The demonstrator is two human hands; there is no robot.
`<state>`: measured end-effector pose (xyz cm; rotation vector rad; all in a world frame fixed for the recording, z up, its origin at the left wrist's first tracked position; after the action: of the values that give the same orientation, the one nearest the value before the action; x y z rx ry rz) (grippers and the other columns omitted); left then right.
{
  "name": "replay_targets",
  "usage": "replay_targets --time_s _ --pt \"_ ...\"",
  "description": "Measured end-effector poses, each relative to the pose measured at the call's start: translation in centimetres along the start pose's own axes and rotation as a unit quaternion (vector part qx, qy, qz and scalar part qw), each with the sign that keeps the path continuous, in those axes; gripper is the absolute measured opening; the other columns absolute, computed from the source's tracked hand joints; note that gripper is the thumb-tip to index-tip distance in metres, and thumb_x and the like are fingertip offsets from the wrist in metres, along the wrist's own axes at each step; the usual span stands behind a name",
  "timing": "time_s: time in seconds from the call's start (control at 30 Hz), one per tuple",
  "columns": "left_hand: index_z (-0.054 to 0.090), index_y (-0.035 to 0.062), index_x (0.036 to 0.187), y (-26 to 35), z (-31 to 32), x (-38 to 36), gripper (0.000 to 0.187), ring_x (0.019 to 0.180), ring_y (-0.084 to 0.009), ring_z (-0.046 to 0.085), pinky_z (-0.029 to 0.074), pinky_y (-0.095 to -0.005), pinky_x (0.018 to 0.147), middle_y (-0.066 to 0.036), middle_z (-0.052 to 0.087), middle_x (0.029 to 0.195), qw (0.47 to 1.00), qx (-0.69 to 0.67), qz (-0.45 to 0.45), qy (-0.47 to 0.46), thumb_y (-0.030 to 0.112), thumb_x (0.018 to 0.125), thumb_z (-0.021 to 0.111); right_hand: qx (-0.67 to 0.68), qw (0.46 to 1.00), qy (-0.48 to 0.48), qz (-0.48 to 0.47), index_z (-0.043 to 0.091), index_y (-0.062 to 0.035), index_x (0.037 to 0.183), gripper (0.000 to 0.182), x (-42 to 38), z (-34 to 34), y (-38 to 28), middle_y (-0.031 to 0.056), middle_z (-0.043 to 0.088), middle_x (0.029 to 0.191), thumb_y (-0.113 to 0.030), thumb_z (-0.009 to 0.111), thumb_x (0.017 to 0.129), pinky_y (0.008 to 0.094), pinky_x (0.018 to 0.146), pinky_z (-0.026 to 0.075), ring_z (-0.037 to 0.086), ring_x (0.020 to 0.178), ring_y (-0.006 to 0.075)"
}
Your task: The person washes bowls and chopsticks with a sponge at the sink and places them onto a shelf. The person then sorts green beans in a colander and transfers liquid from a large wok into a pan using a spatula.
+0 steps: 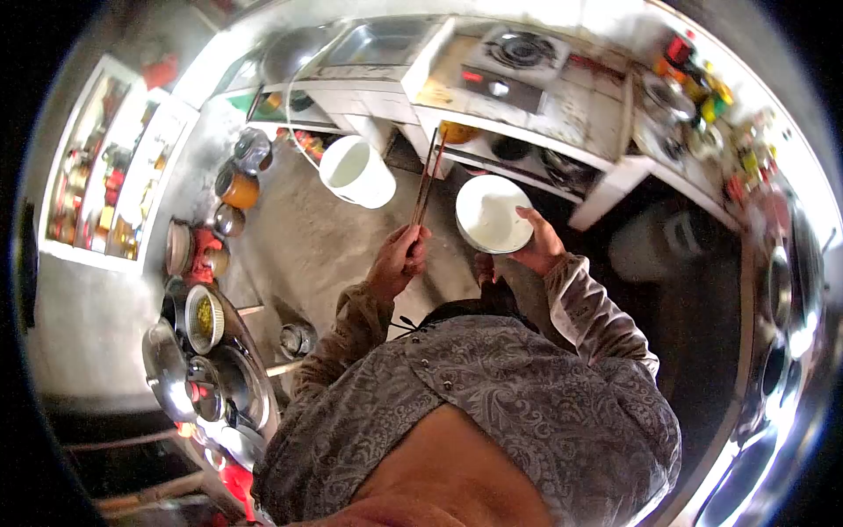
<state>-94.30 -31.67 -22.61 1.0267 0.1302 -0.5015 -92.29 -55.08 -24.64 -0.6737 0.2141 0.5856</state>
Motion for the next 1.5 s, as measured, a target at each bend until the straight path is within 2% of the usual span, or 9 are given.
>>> replay_targets --time_s 0.37,0.57,0.73,0.8,0.9,1.0,1.17,1.37,1.5 --pt "0.053 0.0079 0.089 14.5 -12.9 18.9 0.016 0.047 -0.0052 0.035 0.031 -0.0205 0.043 0.003 0.044 0.065 0.980 0.084 0.041 0.177 0.023 0.090 0.049 -0.045 0.978 -0.191 0.075 0.035 -0.0072 0.134 0.055 27.8 11.7 -7.1 0.0129 0.045 0.129 -0.034 0.043 0.087 0.0460 0.098 0.038 0.047 0.116 0.0288" --pt "0.058 0.0038 0.088 25.0 -25.8 30.8 0.025 0.038 -0.0056 0.032 0.023 -0.0213 0.034 0.003 0.040 0.055 0.943 0.235 0.109 0.211 0.025 0.092 0.045 -0.035 0.990 -0.114 0.076 0.038 -0.0095 0.132 0.055 40.3 12.4 -9.8 0.0121 0.048 0.127 -0.036 0.048 0.085 0.0470 0.095 0.040 0.050 0.113 0.0299" --pt "0.062 0.0023 0.086 35.3 -34.5 44.4 0.031 0.054 -0.0157 0.054 0.042 -0.0337 0.047 -0.007 0.056 0.062 0.851 0.471 0.103 0.207 0.028 0.089 0.045 0.012 0.998 -0.036 0.049 0.037 -0.0097 0.133 0.055 47.2 13.7 -12.1 0.0111 0.047 0.129 -0.036 0.050 0.087 0.0455 0.095 0.041 0.048 0.117 0.0287" --pt "0.062 0.0023 0.088 37.2 -38.2 52.1 0.030 0.073 -0.0319 0.061 0.046 -0.0417 0.065 -0.017 0.063 0.077 0.783 0.574 0.141 0.194 0.027 0.086 0.046 -0.233 0.940 -0.134 -0.210 0.036 -0.0091 0.133 0.056 48.8 15.9 -14.4 0.0117 0.047 0.129 -0.037 0.050 0.087 0.0456 0.095 0.042 0.049 0.116 0.0290" --pt "0.063 0.0011 0.088 39.1 -41.5 62.5 0.028 0.085 -0.0379 0.061 0.048 -0.0441 0.072 -0.021 0.064 0.085 0.681 0.688 0.155 0.198 0.022 0.085 0.045 -0.266 0.928 -0.062 -0.254 0.035 -0.0076 0.133 0.059 52.6 17.3 -15.8 0.0125 0.049 0.126 -0.037 0.052 0.086 0.0448 0.090 0.046 0.053 0.111 0.0292" --pt "0.059 0.0070 0.097 38.5 -45.5 71.4 0.022 0.062 -0.0212 0.061 0.046 -0.0335 0.048 -0.011 0.059 0.070 0.627 0.752 0.125 0.160 0.021 0.083 0.050 -0.058 0.988 0.127 -0.067 0.035 -0.0075 0.133 0.058 56.6 16.1 -15.9 0.0123 0.050 0.124 -0.036 0.054 0.085 0.0428 0.087 0.048 0.055 0.108 0.0290" --pt "0.062 0.0121 0.099 37.3 -49.9 78.8 0.020 0.082 -0.0270 0.064 0.051 -0.0362 0.062 -0.016 0.064 0.079 0.724 0.667 0.007 0.174 0.020 0.083 0.052 0.005 0.986 0.153 -0.069 0.038 -0.0091 0.130 0.053 64.8 14.1 -18.2 0.0119 0.050 0.121 -0.033 0.055 0.085 0.0415 0.082 0.051 0.055 0.106 0.0277" --pt "0.058 0.0030 0.097 42.4 -51.0 77.4 0.022 0.093 -0.0347 0.061 0.050 -0.0435 0.079 -0.021 0.063 0.096 0.604 0.764 -0.006 0.227 0.020 0.086 0.049 -0.013 0.973 0.227 -0.049 0.033 -0.0091 0.129 0.047 77.7 12.3 -20.7 0.0123 0.046 0.119 -0.024 0.048 0.087 0.0485 0.085 0.049 0.051 0.108 0.0309" --pt "0.058 0.0067 0.099 43.9 -46.2 75.8 0.021 0.096 -0.0344 0.059 0.048 -0.0411 0.084 -0.014 0.063 0.096 0.461 0.816 0.306 0.164 0.019 0.085 0.049 -0.012 0.978 0.207 0.001 0.034 -0.0088 0.128 0.045 82.7 15.9 -21.8 0.0139 0.046 0.119 -0.021 0.046 0.087 0.0516 0.083 0.049 0.051 0.107 0.0331"
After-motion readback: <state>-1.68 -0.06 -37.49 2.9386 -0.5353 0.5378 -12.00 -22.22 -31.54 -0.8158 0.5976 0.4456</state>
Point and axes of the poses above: each hand's wrist, its own x-axis towards the middle knuckle, its own z-axis out of the palm, y = z × x, the point moved 5 cm from there along x, towards the middle knuckle
